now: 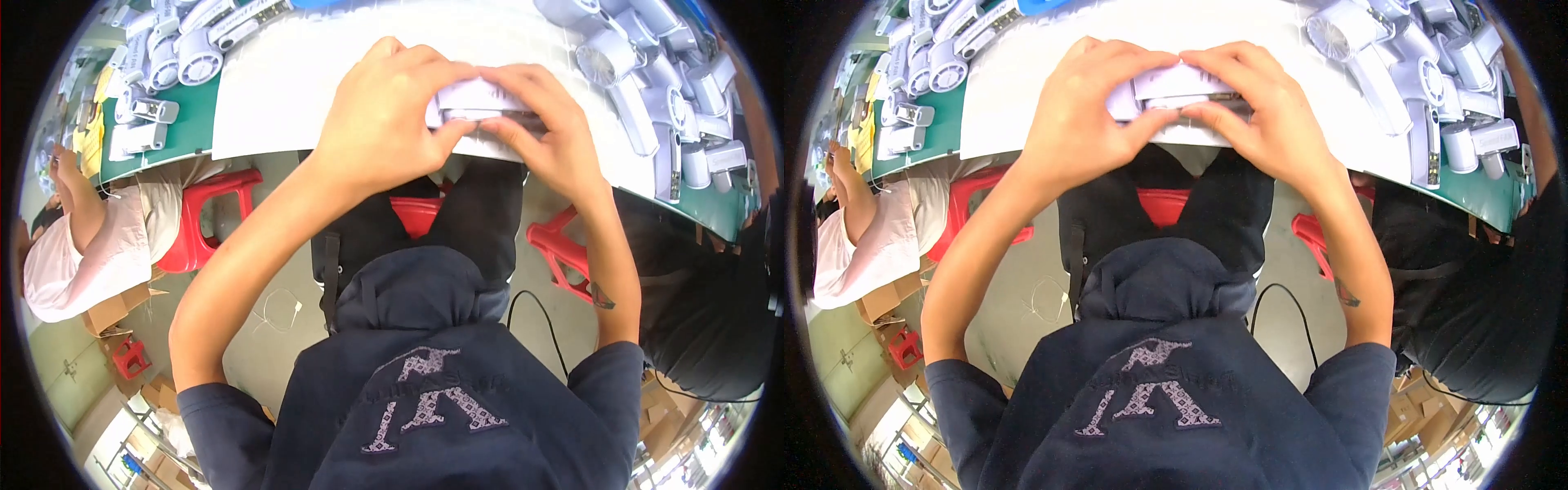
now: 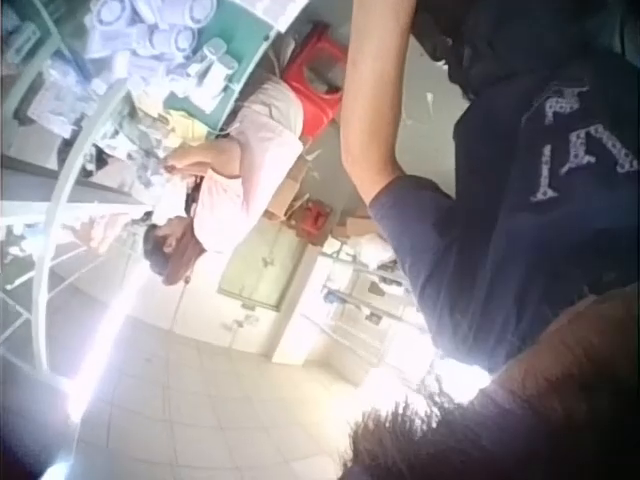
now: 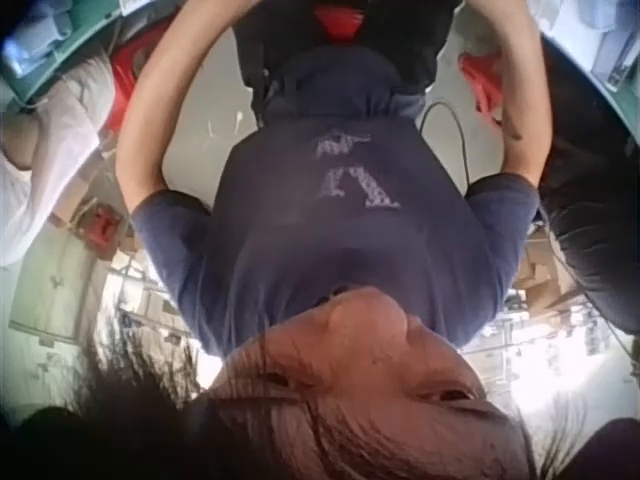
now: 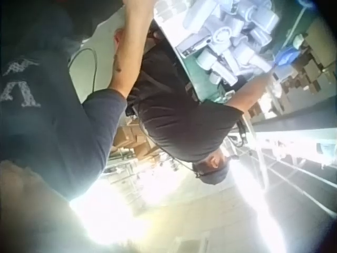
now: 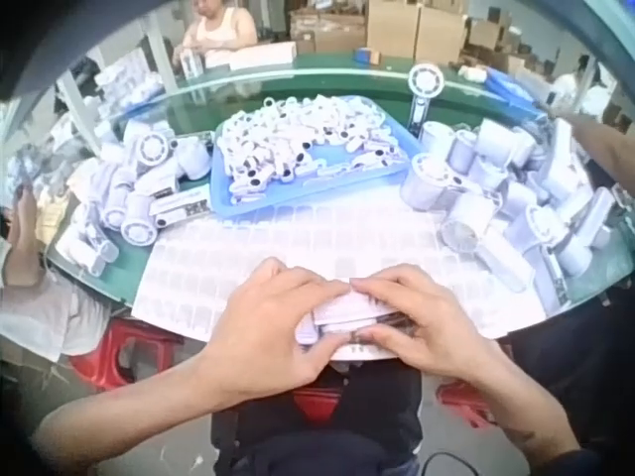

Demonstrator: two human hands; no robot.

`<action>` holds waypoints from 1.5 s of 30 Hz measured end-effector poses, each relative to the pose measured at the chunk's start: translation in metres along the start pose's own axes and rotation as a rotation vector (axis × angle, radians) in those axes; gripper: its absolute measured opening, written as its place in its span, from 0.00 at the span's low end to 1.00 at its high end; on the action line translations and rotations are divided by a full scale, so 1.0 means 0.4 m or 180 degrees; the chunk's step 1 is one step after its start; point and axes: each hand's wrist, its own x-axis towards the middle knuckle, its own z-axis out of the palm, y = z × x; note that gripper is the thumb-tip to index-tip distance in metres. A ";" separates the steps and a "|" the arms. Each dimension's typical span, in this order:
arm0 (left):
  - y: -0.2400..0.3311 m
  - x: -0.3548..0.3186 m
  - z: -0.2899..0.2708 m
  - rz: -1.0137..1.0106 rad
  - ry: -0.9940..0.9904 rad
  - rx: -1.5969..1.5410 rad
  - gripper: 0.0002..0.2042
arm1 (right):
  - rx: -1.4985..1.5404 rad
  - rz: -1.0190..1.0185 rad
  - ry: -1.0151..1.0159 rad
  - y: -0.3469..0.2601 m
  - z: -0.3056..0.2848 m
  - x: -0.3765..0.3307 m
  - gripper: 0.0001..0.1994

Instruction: The person assembles portable fans by hand, applying stickers to the plastic housing and installing fan components into the housing.

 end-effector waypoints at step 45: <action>-0.136 -0.123 -0.163 -0.0859 0.2336 -0.3182 0.31 | -0.0840 0.0374 0.0025 -0.045 0.047 0.082 0.19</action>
